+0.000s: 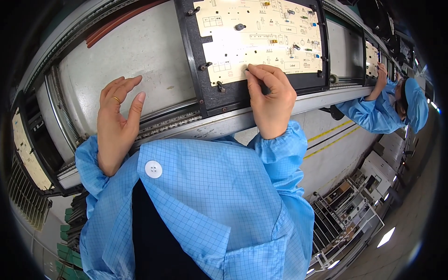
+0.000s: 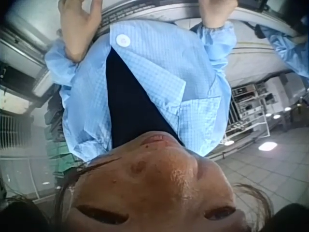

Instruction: Assembling electronic components onto circuit boards at a manual assembly station.

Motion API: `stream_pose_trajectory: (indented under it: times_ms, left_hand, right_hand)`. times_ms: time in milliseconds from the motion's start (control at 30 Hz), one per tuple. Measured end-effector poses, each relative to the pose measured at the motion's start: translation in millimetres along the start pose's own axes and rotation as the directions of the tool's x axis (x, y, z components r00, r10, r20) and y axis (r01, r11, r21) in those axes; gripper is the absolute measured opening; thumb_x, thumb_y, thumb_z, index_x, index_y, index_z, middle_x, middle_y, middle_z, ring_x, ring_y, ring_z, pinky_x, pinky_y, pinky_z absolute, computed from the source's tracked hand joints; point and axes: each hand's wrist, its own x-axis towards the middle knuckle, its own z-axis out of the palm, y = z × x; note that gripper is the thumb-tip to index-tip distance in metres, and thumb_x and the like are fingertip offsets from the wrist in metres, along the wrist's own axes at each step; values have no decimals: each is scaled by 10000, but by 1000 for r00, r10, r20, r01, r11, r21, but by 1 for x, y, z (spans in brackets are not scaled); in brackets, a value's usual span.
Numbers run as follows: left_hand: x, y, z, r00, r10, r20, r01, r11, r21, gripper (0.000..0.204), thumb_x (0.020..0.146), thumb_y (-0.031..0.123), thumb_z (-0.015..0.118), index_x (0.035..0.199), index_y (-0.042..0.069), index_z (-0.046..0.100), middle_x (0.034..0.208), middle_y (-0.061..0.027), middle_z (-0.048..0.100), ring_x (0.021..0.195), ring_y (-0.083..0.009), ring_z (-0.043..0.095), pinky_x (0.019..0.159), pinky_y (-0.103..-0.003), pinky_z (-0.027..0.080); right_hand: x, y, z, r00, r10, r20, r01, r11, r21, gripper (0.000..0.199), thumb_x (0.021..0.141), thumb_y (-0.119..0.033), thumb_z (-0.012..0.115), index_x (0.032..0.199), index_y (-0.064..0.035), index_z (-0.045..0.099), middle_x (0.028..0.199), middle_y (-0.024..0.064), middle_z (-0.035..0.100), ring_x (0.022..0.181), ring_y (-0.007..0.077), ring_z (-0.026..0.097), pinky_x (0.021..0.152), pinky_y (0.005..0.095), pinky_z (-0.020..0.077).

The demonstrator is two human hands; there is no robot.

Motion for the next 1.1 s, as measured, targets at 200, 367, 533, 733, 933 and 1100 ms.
stream_pose_trajectory:
  times_ms: [200,367,533,733,933,1100]
  left_hand:
    - [-3,1,-1,1000,13,-16,-13,1000,-16,297,929,215,620,1192,81,649,1183,-153,593,1259,-286,451,900,-349,477]
    - [0,6,2,998,44,-43,-46,998,-51,289,925,192,611,1170,41,642,1164,-163,609,1222,-328,462,930,-386,443]
    - [-1,15,9,991,119,-62,-123,991,-51,294,912,175,617,1148,1,634,1147,-172,628,1186,-370,475,997,-426,399]
    - [0,50,28,910,130,-394,-138,990,8,307,864,102,671,1162,43,623,1170,-133,612,1117,-296,545,978,-371,421]
    - [-36,51,16,508,28,-861,230,959,167,431,845,157,678,1242,35,563,1274,-213,485,1178,-375,440,1010,-441,360]
    - [-106,-25,-27,3,-234,-972,685,709,-169,677,878,275,653,1360,-86,345,1360,-343,321,1248,-473,289,1005,-543,307]
  right_hand:
    - [-5,-5,2,992,-122,-37,114,979,-168,151,818,14,711,969,16,714,951,91,672,818,138,638,722,242,513]
    - [-17,-12,-3,995,-85,-60,82,995,-53,387,823,-29,697,1199,-37,601,1090,120,545,852,175,544,746,278,484]
    - [-37,-34,28,971,-230,66,236,967,-96,540,691,-131,777,1187,-90,566,1208,171,478,1114,348,392,979,430,330]
    - [-15,49,-54,945,-322,-62,289,907,-307,604,720,-155,761,1253,-34,505,1245,196,464,1186,356,402,1042,457,286]
    - [40,193,-174,935,-327,-134,238,862,-447,523,768,-104,733,1240,19,546,1187,202,584,1117,351,529,985,433,385]
    - [66,248,-206,954,-275,-123,154,795,-587,513,792,-163,723,1268,-54,563,1173,186,611,1081,375,552,937,457,408]
